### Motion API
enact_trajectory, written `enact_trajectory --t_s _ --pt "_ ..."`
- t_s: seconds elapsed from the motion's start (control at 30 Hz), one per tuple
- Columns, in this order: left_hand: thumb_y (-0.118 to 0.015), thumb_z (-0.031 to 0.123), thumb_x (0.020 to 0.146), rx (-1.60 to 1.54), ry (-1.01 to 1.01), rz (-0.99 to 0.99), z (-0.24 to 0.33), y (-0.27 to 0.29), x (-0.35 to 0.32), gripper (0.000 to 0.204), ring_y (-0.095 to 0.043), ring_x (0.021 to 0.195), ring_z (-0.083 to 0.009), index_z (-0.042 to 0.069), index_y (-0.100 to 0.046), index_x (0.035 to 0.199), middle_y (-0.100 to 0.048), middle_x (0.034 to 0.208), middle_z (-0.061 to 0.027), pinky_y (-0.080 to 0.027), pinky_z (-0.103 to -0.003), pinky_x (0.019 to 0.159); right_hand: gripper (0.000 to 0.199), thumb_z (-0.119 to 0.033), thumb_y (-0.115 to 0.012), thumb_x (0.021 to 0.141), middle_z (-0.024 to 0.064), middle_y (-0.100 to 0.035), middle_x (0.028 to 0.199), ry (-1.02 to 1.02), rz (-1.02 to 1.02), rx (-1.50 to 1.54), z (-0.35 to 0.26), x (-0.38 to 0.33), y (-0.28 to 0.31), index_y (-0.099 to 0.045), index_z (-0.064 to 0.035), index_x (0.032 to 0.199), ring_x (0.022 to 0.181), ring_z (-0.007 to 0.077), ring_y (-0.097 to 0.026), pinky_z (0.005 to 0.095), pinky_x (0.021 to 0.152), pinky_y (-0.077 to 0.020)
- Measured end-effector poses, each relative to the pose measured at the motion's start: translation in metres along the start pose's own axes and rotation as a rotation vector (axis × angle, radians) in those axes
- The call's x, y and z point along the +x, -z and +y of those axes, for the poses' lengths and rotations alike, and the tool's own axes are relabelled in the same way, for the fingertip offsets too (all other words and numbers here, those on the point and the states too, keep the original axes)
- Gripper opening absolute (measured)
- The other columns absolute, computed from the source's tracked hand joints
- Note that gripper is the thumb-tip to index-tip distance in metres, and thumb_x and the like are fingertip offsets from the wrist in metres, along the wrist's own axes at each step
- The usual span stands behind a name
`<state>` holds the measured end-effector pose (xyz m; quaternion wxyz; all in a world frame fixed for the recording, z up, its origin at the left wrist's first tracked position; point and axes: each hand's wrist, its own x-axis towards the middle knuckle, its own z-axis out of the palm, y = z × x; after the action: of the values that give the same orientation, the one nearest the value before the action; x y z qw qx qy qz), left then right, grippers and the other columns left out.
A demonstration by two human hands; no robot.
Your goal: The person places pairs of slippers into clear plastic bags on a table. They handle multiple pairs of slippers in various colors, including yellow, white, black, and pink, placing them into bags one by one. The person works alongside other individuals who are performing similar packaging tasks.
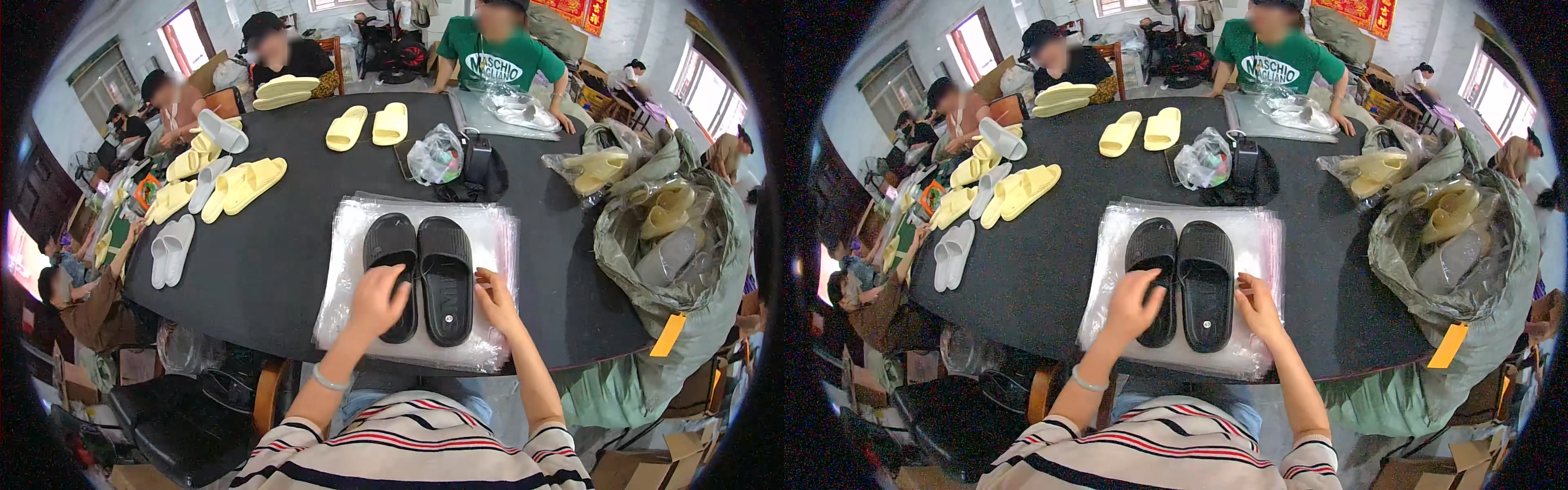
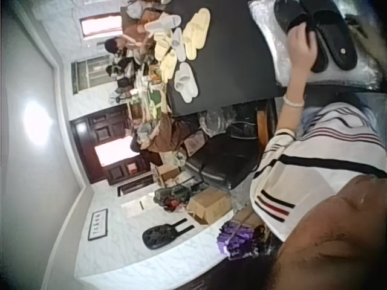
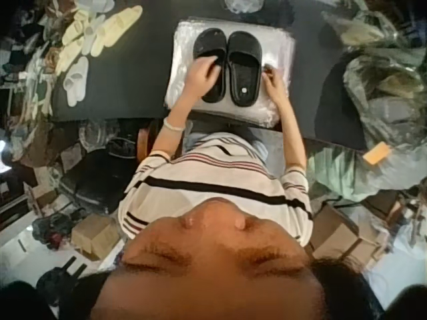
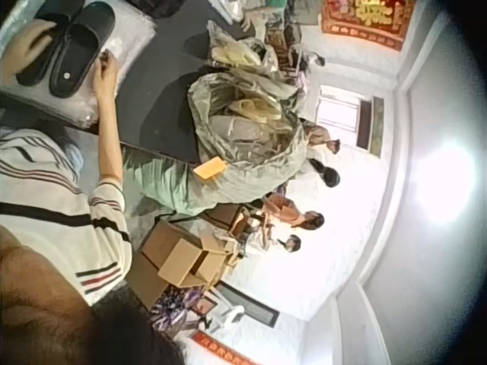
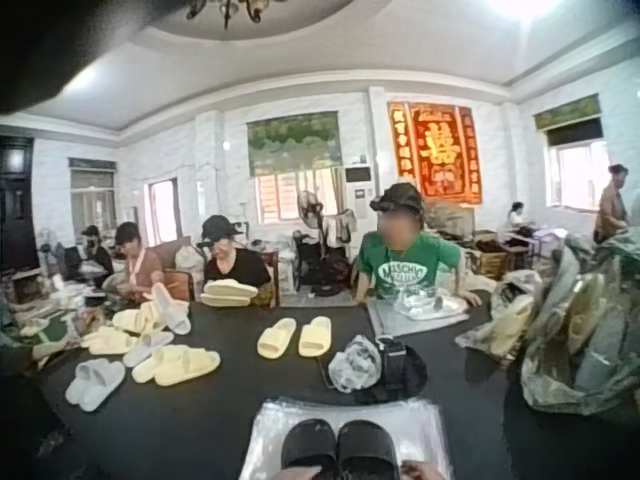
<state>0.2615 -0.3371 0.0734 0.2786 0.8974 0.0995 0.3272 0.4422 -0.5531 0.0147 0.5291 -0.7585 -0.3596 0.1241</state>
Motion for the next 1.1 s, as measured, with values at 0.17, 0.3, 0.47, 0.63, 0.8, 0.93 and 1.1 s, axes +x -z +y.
enact_trajectory --t_s 0.17,0.3,0.47,0.63,0.8,0.93,1.1 --pt "-0.065 0.033 0.088 0.231 0.050 -0.104 0.015 -0.031 0.014 0.046 -0.051 0.113 -0.0461 0.004 -0.052 0.121 -0.050 0.125 -0.0296 -0.041 -0.050 0.098 0.035 -0.006 -0.057 0.091 0.0189 -0.059 0.114 0.108 0.070 -0.107 0.000 -0.002 -0.004 -0.053 -0.0006 0.126 0.105 0.0314 -0.058 0.0384 0.091 -0.0466" --pt "-0.067 0.031 0.086 0.278 0.076 -0.233 0.023 -0.030 0.028 0.036 -0.054 0.109 -0.0379 0.005 -0.053 0.107 -0.057 0.117 -0.0197 -0.042 -0.050 0.091 0.034 -0.007 -0.058 0.091 0.0182 -0.060 0.112 0.049 0.049 -0.084 0.001 -0.005 -0.001 -0.054 -0.0024 0.124 0.103 0.0310 -0.059 0.0387 0.091 -0.0462" --pt "-0.066 0.029 0.087 0.221 0.140 -0.172 0.013 -0.034 0.019 0.034 -0.063 0.094 -0.0342 0.006 -0.051 0.107 -0.063 0.103 -0.0172 -0.048 -0.047 0.073 0.033 -0.010 -0.058 0.091 0.0176 -0.060 0.112 0.131 0.044 -0.158 0.000 -0.002 -0.002 -0.055 -0.0027 0.123 0.102 0.0316 -0.059 0.0392 0.090 -0.0463" --pt "-0.065 0.027 0.088 0.270 0.164 -0.408 0.030 -0.007 0.033 0.021 -0.065 0.081 -0.0306 0.007 -0.061 0.094 -0.064 0.074 -0.0146 -0.049 -0.043 0.064 0.032 -0.010 -0.058 0.091 0.0180 -0.059 0.112 0.085 0.042 -0.090 0.007 -0.004 -0.002 -0.056 -0.0021 0.121 0.102 0.0307 -0.058 0.0399 0.091 -0.0456" --pt "-0.072 0.021 0.085 -0.068 -0.003 -0.163 0.039 0.045 0.053 0.019 -0.057 0.064 -0.0207 0.003 -0.066 0.080 -0.058 0.065 -0.0088 -0.045 -0.032 0.059 0.030 -0.015 -0.051 0.095 0.0187 -0.059 0.114 0.063 0.026 -0.118 -0.008 -0.003 -0.001 -0.056 -0.0005 0.122 0.106 0.0311 -0.057 0.0393 0.095 -0.0436" --pt "-0.071 0.015 0.087 -0.378 0.313 -0.097 0.037 0.105 0.071 0.017 -0.044 0.062 -0.0022 0.000 -0.066 0.079 -0.054 0.067 0.0050 -0.036 -0.022 0.054 0.032 -0.019 -0.046 0.098 0.0187 -0.060 0.117 0.098 0.031 -0.124 -0.005 -0.002 0.000 -0.057 0.0004 0.121 0.110 0.0321 -0.056 0.0388 0.098 -0.0415" --pt "-0.068 0.018 0.089 -0.184 0.323 -0.151 -0.005 0.162 0.106 0.019 -0.047 0.066 -0.0031 0.003 -0.064 0.078 -0.056 0.069 0.0041 -0.039 -0.022 0.058 0.032 -0.019 -0.047 0.097 0.0184 -0.060 0.115 0.088 0.030 -0.150 -0.009 -0.007 0.003 -0.058 0.0010 0.119 0.108 0.0314 -0.057 0.0385 0.095 -0.0440"
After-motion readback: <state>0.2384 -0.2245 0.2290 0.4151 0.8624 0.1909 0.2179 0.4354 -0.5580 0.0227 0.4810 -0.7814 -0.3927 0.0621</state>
